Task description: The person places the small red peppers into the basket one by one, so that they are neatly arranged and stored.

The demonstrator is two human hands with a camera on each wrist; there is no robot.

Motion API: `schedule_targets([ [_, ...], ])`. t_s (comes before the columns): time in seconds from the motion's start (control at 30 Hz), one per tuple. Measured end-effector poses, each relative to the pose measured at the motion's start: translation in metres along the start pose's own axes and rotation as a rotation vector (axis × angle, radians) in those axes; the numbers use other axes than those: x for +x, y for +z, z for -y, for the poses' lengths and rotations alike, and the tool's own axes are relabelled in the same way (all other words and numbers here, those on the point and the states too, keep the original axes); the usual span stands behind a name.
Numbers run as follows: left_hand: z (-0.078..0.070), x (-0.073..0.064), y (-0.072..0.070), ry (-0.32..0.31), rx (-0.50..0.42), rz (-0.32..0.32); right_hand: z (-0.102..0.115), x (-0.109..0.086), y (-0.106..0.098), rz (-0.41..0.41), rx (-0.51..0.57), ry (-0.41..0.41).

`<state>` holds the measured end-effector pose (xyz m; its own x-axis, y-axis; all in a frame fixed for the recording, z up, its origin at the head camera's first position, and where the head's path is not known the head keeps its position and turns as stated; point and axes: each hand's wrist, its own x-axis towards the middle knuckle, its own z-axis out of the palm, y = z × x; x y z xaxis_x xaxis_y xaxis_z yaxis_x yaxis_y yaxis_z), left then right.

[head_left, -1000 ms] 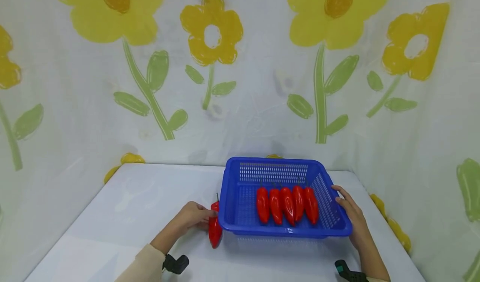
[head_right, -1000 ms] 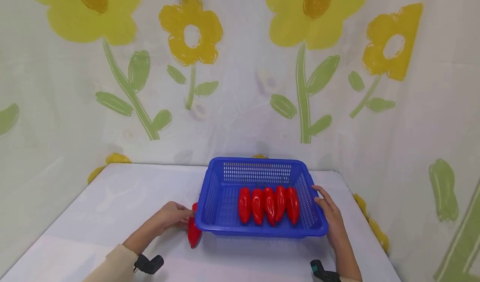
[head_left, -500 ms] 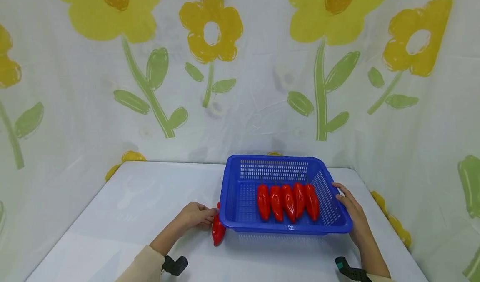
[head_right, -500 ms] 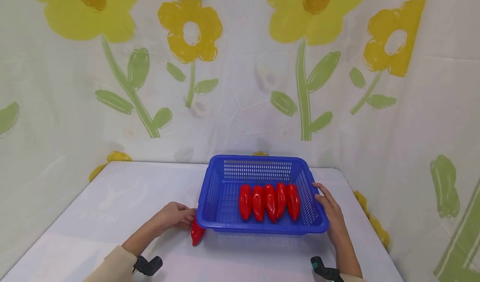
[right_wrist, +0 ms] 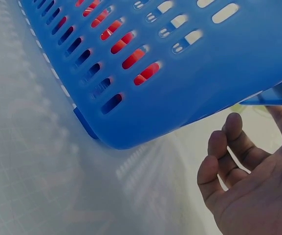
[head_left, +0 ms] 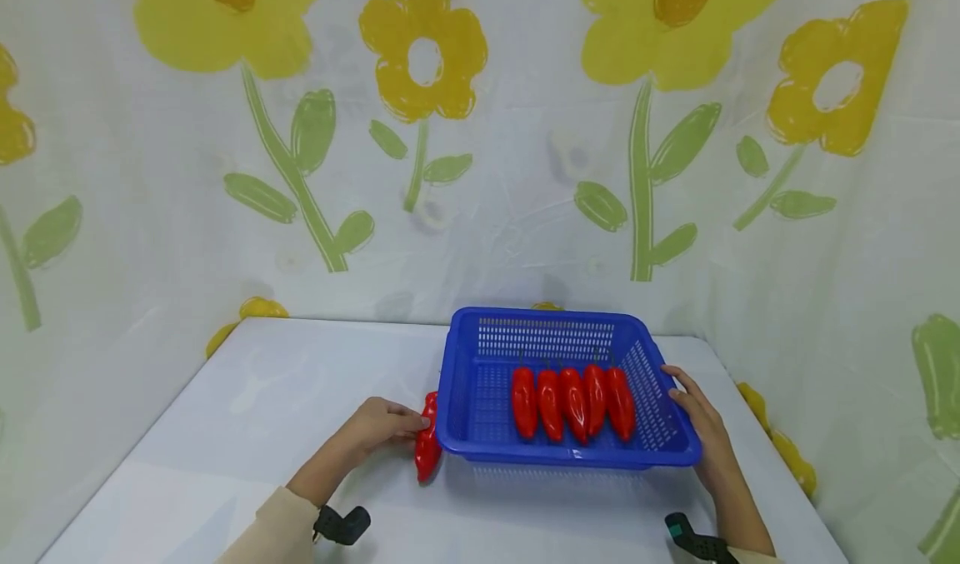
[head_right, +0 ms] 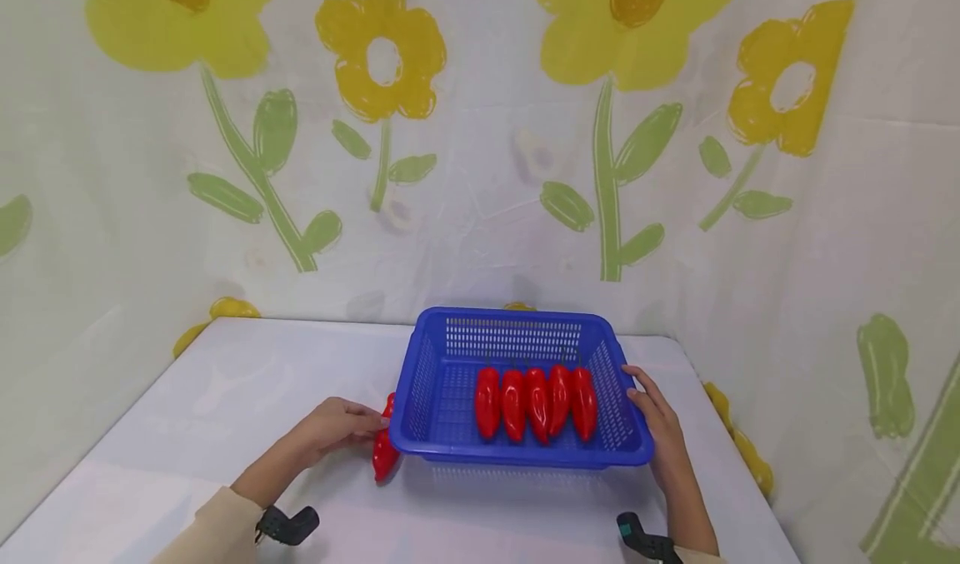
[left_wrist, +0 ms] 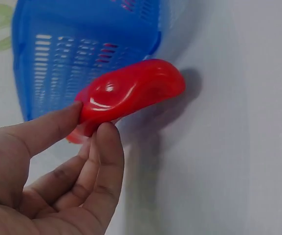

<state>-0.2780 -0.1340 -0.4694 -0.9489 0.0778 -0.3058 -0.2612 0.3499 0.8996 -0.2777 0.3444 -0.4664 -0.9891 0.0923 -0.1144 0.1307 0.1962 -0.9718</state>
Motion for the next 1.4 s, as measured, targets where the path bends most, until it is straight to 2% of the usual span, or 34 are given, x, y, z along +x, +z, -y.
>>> schedule_targets([
  [0.17, -0.004, -0.002, -0.017, -0.001, -0.023, -0.054, 0.005, 0.001, -0.002, 0.005, -0.023, -0.021],
  [0.47, -0.01, -0.007, -0.033, -0.028, -0.055, -0.072, 0.006, 0.003, -0.008, 0.002, -0.023, -0.026],
  [0.73, -0.037, -0.016, -0.044, 0.01, -0.139, -0.019, 0.003, 0.002, -0.005, 0.006, -0.008, -0.026],
  [0.87, -0.057, -0.016, -0.04, 0.042, -0.151, 0.027, 0.002, 0.001, -0.006, -0.007, -0.027, -0.021],
  [1.03, -0.077, -0.012, -0.029, 0.101, -0.141, 0.087, 0.001, 0.001, -0.008, -0.012, -0.023, -0.025],
  [1.4, -0.099, 0.006, -0.008, 0.122, -0.139, 0.145, 0.001, -0.001, 0.001, -0.012, -0.006, -0.027],
])
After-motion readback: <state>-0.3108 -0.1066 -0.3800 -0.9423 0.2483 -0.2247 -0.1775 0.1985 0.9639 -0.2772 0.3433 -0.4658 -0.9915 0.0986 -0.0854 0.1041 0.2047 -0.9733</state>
